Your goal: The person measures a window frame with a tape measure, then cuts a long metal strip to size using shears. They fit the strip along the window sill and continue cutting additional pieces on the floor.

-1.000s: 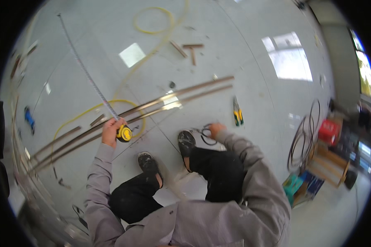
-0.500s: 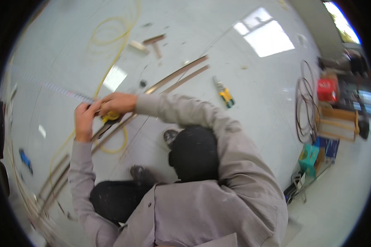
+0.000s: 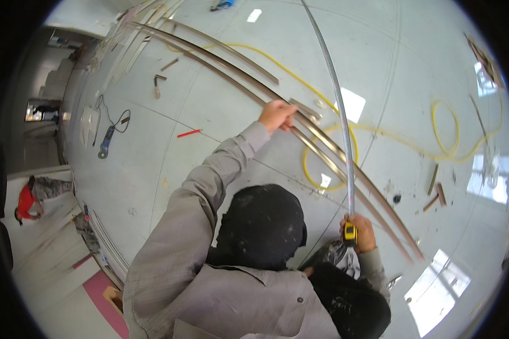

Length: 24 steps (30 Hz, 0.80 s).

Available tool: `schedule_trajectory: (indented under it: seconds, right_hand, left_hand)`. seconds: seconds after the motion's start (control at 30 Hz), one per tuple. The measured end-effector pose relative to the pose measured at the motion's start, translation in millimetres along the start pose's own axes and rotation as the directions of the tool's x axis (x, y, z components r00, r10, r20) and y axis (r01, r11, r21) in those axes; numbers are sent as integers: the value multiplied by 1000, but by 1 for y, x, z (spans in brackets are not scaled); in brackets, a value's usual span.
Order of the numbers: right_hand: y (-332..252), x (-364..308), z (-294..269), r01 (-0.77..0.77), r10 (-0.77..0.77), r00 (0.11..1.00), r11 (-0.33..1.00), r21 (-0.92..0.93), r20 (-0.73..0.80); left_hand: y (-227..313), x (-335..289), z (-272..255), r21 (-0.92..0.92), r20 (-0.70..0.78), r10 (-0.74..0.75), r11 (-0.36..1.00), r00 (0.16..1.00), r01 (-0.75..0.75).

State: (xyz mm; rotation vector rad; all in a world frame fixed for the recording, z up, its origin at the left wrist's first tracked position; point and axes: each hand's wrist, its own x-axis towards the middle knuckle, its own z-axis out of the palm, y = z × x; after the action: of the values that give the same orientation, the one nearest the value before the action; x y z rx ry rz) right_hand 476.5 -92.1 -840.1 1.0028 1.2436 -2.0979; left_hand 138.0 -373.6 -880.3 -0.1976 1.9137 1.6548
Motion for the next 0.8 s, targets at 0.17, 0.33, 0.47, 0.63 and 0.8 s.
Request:
schedule_trajectory:
  seconds: [0.17,0.33,0.47,0.63,0.8]
  right_hand:
    - [-8,-1,8,36,-33,999,996,-81,41]
    - [-19,-13,19,98,-94,995,980,-175,30]
    - [-24,-25,15,141,-142,990,959,-248,16]
    - [-41,-27,22,193,-186,981,924,-329,53]
    - [-65,-23,40,191,-170,981,912,-362,89]
  left_hand:
    - [-19,45,-89,27,-490,2,1000,872,13]
    - [-36,88,-106,15,-553,-122,988,824,157]
    - [-50,93,-109,-292,-427,-193,954,884,67]
    - [-92,-23,0,-649,259,13,743,966,164]
    - [-131,-81,64,-756,351,27,598,936,267]
